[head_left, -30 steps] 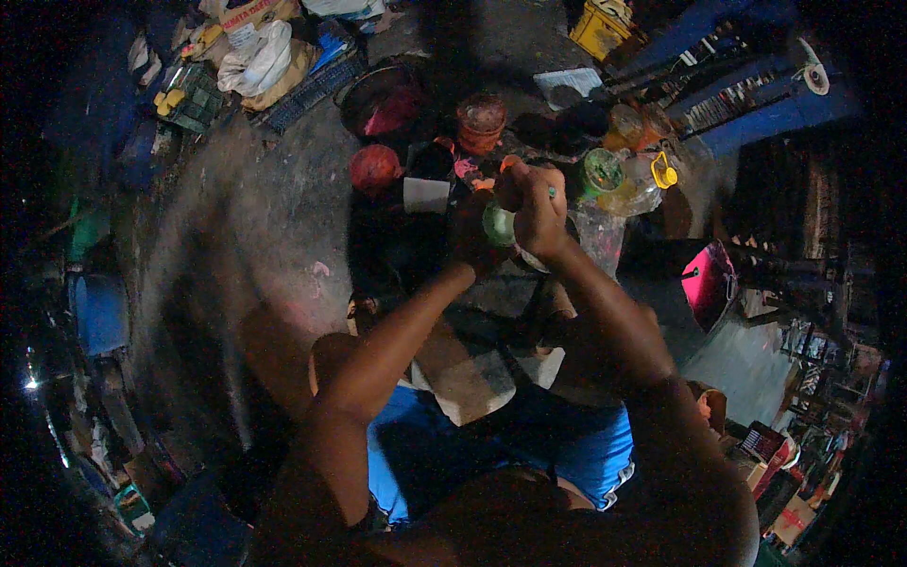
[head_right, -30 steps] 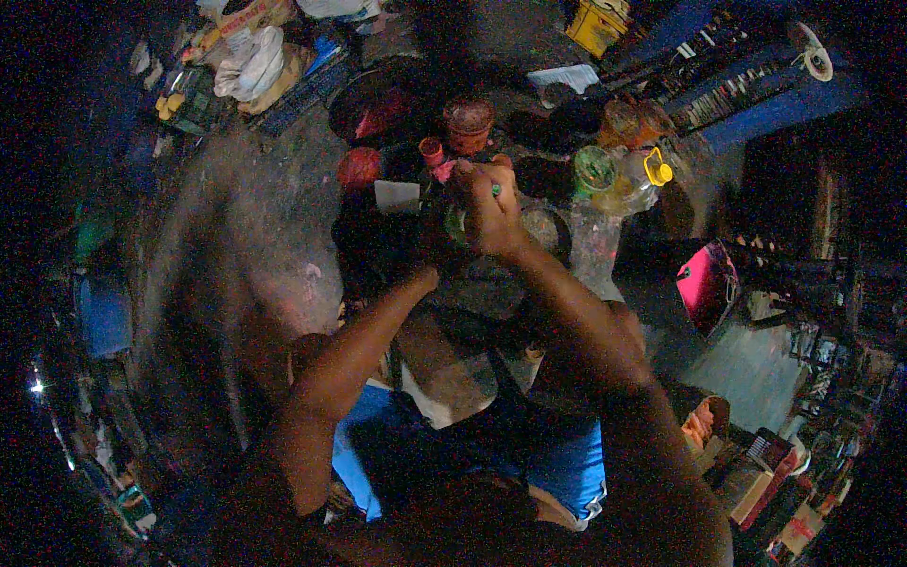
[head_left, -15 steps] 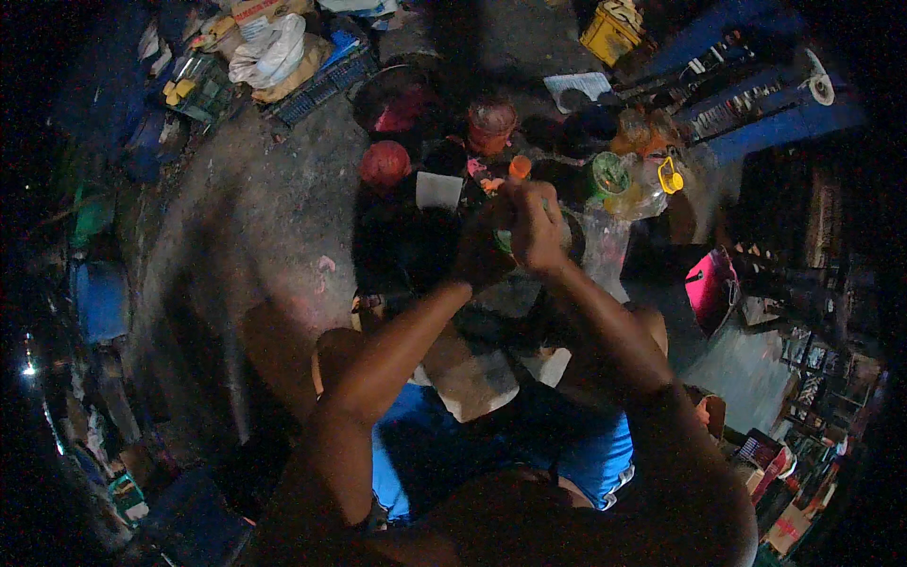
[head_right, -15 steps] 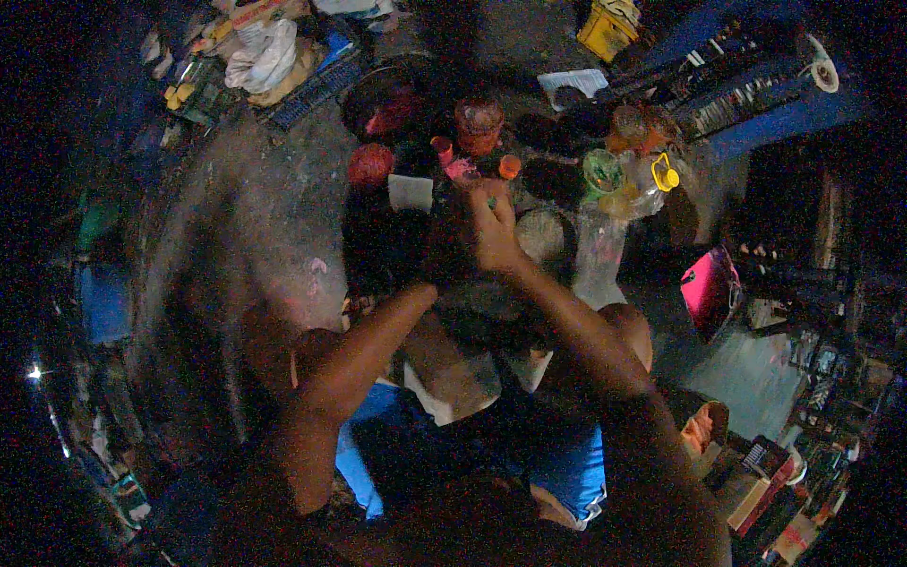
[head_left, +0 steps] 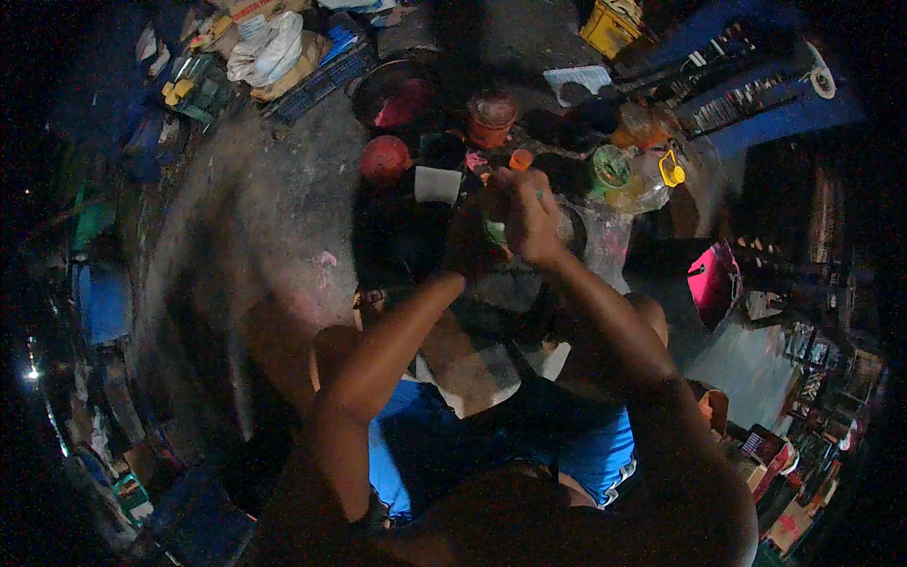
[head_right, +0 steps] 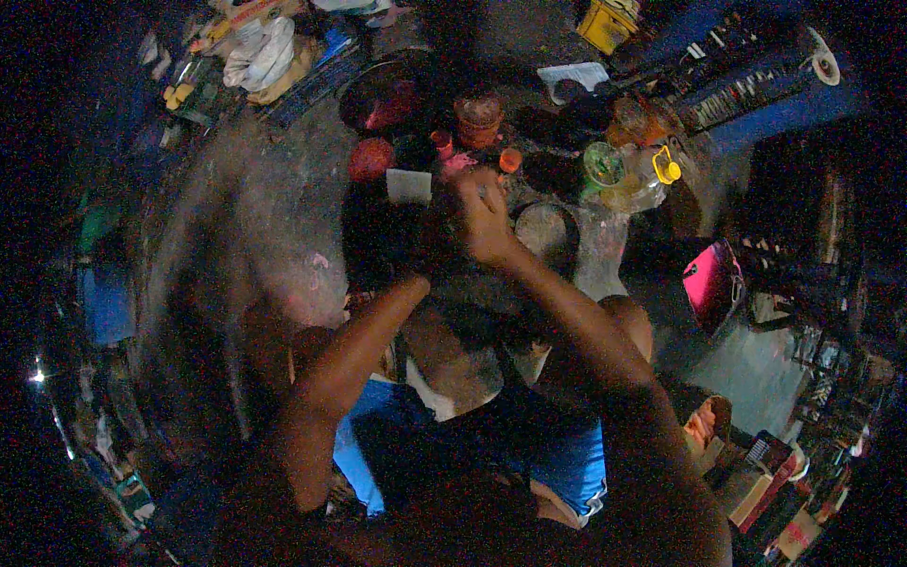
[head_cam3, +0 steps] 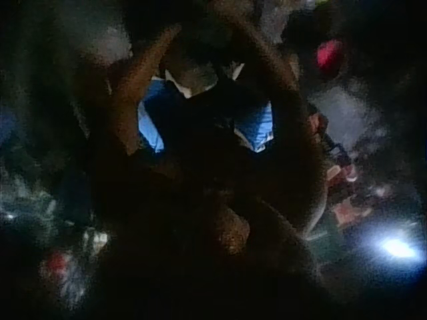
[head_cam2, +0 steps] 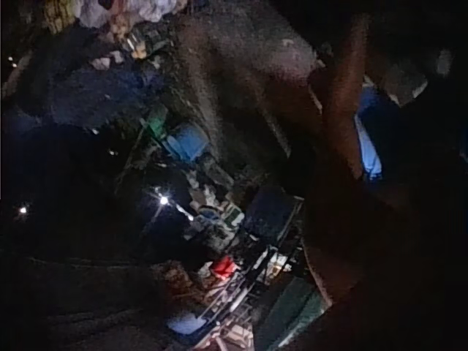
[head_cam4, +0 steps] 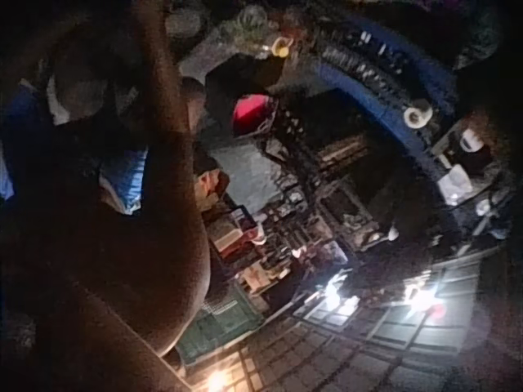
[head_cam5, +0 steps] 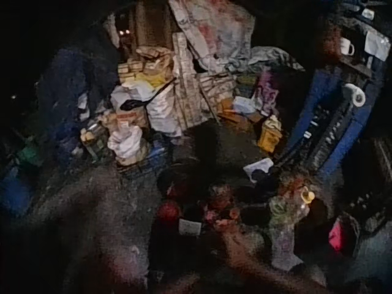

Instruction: The person scoops green paint from a container into a small cup and mixes it with a stick. They then pour the mixed paint into a larger green bucket.

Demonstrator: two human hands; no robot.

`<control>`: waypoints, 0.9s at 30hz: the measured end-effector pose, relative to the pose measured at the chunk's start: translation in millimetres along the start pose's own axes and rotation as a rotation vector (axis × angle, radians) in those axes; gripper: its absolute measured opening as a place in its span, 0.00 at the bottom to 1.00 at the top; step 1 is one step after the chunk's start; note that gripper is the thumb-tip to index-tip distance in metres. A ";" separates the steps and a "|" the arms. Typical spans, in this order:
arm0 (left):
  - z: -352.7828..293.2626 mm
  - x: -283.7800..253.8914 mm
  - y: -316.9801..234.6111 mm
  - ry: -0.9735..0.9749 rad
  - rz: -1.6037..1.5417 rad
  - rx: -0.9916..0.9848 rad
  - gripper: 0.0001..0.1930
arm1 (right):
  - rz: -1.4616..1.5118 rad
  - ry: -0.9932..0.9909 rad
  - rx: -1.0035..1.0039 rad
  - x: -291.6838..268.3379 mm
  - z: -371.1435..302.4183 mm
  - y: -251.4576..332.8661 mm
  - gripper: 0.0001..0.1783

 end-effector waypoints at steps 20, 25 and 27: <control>-23.5 -18.9 32.3 -0.034 -0.610 -0.286 0.36 | 0.504 0.277 0.505 31.9 -17.6 -40.1 0.21; -35.1 -38.3 14.9 -0.081 0.002 -0.100 0.35 | 0.520 0.254 0.353 59.3 -11.0 -27.1 0.25; -40.9 -39.1 16.9 -0.111 -0.080 -0.134 0.36 | 0.284 0.289 0.157 62.0 -17.1 -37.7 0.24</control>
Point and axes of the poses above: each hand's wrist, its own z-axis towards the middle knuckle, its own x-axis out of the palm, y = z × x, the point moved 9 cm from there along z, towards the middle knuckle, and after that the axes turned 6 degrees about z, right-handed, at the moved point
